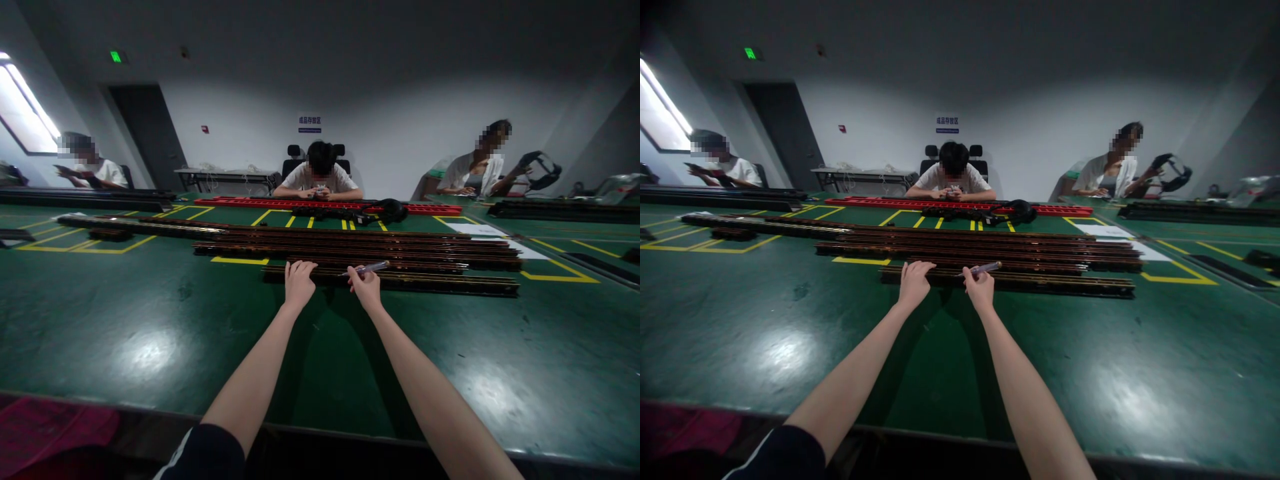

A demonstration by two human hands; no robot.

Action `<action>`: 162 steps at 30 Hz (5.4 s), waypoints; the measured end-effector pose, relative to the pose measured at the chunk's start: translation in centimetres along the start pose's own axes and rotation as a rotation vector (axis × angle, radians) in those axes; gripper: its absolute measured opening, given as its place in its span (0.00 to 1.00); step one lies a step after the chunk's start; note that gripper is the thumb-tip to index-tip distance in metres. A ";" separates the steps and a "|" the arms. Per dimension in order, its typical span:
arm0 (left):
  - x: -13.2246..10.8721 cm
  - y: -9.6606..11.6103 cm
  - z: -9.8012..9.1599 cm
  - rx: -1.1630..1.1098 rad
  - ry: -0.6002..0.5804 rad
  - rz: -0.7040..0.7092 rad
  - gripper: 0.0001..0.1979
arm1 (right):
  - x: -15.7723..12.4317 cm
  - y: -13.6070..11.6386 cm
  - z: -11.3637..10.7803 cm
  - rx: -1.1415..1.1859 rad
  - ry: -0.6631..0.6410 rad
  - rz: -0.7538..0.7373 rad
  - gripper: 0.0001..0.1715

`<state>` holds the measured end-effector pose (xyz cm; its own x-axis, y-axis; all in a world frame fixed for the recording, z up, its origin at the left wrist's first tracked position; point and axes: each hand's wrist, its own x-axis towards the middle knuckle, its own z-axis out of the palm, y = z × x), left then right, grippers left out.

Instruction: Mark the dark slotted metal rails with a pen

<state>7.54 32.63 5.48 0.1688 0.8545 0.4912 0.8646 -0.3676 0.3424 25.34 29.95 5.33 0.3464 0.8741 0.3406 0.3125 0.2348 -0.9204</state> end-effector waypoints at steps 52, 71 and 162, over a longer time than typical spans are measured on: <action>0.0 0.9 0.0 0.074 -0.115 0.094 0.19 | 0.0 -0.2 0.0 0.003 -0.064 -0.022 0.26; -0.2 0.8 -0.2 0.112 -0.093 0.070 0.26 | 0.1 0.2 0.4 -0.010 -0.099 -0.083 0.27; -0.3 0.6 0.0 0.082 -0.099 0.145 0.19 | -0.1 -0.6 0.2 0.230 -0.067 0.074 0.22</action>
<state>8.04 32.18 5.55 0.3365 0.8282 0.4483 0.8630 -0.4616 0.2050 24.96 29.79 5.86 0.2991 0.9170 0.2640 0.0764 0.2528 -0.9645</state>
